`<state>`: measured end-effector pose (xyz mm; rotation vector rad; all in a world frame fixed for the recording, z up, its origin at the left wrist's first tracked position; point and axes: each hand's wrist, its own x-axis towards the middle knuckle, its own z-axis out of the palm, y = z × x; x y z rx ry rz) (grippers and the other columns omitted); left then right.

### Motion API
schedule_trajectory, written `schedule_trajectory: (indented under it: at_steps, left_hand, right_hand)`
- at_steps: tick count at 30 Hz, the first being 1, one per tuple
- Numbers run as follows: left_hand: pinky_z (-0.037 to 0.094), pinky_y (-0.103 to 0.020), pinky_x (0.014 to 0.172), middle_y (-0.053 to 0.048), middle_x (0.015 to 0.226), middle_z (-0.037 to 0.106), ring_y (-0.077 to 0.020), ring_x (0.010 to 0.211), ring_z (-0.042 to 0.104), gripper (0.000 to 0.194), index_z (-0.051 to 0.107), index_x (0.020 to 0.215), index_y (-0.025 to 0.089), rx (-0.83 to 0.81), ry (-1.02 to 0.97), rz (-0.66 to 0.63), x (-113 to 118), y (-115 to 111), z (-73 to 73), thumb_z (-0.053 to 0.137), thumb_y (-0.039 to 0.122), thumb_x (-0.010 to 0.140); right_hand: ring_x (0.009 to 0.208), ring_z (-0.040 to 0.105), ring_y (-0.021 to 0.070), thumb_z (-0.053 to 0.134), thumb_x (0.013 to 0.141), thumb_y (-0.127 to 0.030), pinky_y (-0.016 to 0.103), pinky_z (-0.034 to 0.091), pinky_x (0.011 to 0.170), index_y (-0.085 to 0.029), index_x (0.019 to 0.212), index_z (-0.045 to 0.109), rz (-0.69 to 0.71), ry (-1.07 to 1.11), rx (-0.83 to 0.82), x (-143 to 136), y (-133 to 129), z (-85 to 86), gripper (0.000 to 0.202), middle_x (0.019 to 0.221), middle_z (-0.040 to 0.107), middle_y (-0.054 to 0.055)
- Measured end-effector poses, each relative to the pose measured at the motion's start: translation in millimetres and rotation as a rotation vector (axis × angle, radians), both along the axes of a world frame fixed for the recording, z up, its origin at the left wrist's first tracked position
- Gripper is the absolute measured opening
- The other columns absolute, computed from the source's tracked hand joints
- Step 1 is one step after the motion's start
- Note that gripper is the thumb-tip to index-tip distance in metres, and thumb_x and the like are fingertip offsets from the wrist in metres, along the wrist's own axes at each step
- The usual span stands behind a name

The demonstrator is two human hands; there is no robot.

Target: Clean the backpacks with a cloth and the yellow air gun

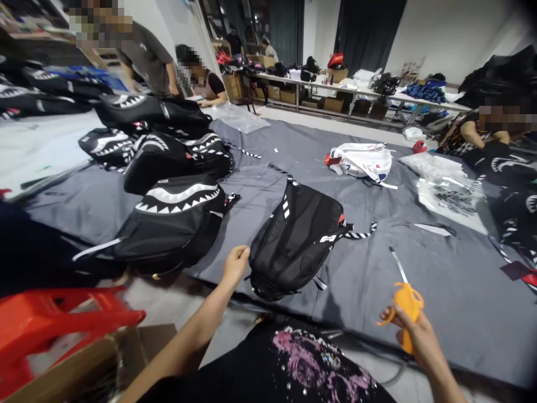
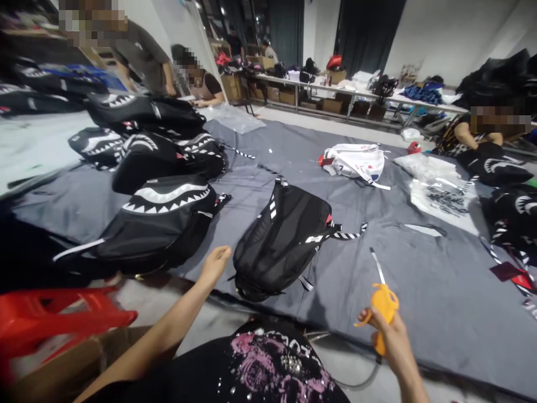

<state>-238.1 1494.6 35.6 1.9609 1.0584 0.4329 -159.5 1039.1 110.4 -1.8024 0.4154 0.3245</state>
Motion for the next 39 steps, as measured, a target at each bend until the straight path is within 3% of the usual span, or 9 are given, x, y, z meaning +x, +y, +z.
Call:
schedule_trajectory:
  at_steps: [5, 8, 10, 16, 20, 24, 30, 35, 39]
  left_hand:
    - [0.049, -0.037, 0.098, -0.012, 0.118, 0.068, -0.0217, 0.11, 0.063, 0.044, 0.06, 0.119, 0.016, -0.25, -0.235, -0.458, 11, -100, 5.3, 0.049, 0.044, 0.087]
    - [0.034, -0.048, 0.113, -0.014, 0.151, 0.039, -0.0292, 0.14, 0.035, 0.077, 0.038, 0.145, 0.021, 0.003, -0.091, -0.712, 9, -152, -8.0, 0.067, 0.043, 0.077]
    - [0.023, -0.055, 0.116, -0.015, 0.159, 0.02, -0.0357, 0.147, 0.016, 0.101, 0.027, 0.15, 0.024, 0.272, 0.109, -0.739, 10, -161, -31.9, 0.079, 0.037, 0.065]
    - [0.024, -0.055, 0.113, -0.019, 0.155, 0.027, -0.0402, 0.143, 0.025, 0.096, 0.023, 0.152, 0.03, 0.61, 0.386, -0.566, 37, -88, -94.2, 0.076, 0.027, 0.072]
    - [0.023, -0.058, 0.111, -0.021, 0.154, 0.029, -0.0417, 0.142, 0.026, 0.096, 0.021, 0.152, 0.03, 0.501, 0.484, -0.557, 64, -35, -85.5, 0.076, 0.035, 0.073]
    - [0.033, -0.054, 0.107, -0.021, 0.144, 0.042, -0.0372, 0.134, 0.039, 0.1, 0.023, 0.151, 0.022, 0.298, 0.343, -0.569, 89, -21, -67.9, 0.073, 0.055, 0.071]
    - [0.049, -0.031, 0.088, -0.009, 0.107, 0.061, -0.0214, 0.102, 0.06, 0.033, 0.057, 0.117, 0.017, 0.372, 0.077, -0.537, 97, -18, -79.3, 0.057, 0.031, 0.088]
    - [0.051, -0.031, 0.077, -0.005, 0.094, 0.061, -0.0198, 0.089, 0.06, 0.018, 0.062, 0.101, 0.02, 0.44, -0.048, -0.479, 83, 31, -87.9, 0.047, 0.02, 0.091]
    - [0.048, -0.042, 0.093, -0.011, 0.117, 0.06, -0.0253, 0.11, 0.056, 0.038, 0.051, 0.13, 0.018, 0.486, -0.229, -0.42, 95, 32, -61.1, 0.044, 0.024, 0.092]
  right_hand:
    - [0.07, 0.069, 0.027, 0.071, 0.062, -0.065, 0.021, 0.038, 0.033, -0.016, 0.093, 0.057, 0.358, 0.057, 0.044, -8, 81, -26.5, 0.059, 0.075, 0.069, 0.009]
    - [0.07, 0.068, 0.0243, 0.069, 0.064, -0.064, 0.021, 0.039, 0.035, -0.018, 0.106, 0.053, 0.4, 0.004, 0.136, 1, 116, -41.0, 0.065, 0.082, 0.07, 0.007]
    - [0.074, 0.069, 0.0246, 0.07, 0.061, -0.067, 0.023, 0.045, 0.039, -0.019, 0.106, 0.051, 0.32, -0.001, 0.157, 12, 123, -49.5, 0.068, 0.084, 0.07, 0.006]
    - [0.085, 0.069, 0.0283, 0.074, 0.055, -0.069, 0.032, 0.055, 0.053, -0.02, 0.109, 0.049, 0.225, 0.076, 0.204, 38, 135, -61.9, 0.077, 0.09, 0.071, 0.007]
    - [0.088, 0.068, 0.0243, 0.071, 0.064, -0.063, 0.033, 0.056, 0.065, -0.019, 0.11, 0.054, 0.279, -0.118, 0.275, 62, 195, -43.7, 0.066, 0.098, 0.07, 0.007]
    - [0.075, 0.064, 0.0184, 0.066, 0.071, -0.058, 0.028, 0.051, 0.062, -0.016, 0.1, 0.061, 0.32, -0.314, 0.172, 111, 269, -27.8, 0.051, 0.087, 0.068, 0.004]
    - [0.094, 0.064, 0.0198, 0.042, 0.088, -0.038, 0.032, 0.051, 0.079, -0.015, 0.119, 0.053, 0.605, -0.389, -0.252, 157, 371, -37.7, 0.041, 0.111, 0.066, 0.01]
    - [0.097, 0.062, 0.0314, 0.062, 0.073, -0.022, 0.044, 0.045, 0.089, -0.013, 0.091, 0.065, 0.715, -0.364, -0.57, 125, 390, -65.0, 0.021, 0.096, 0.069, 0.017]
    - [0.108, 0.056, 0.0345, 0.055, 0.083, -0.029, 0.05, 0.039, 0.095, -0.011, 0.095, 0.066, 0.918, -0.428, -0.752, 107, 389, -80.8, 0.024, 0.105, 0.067, 0.02]
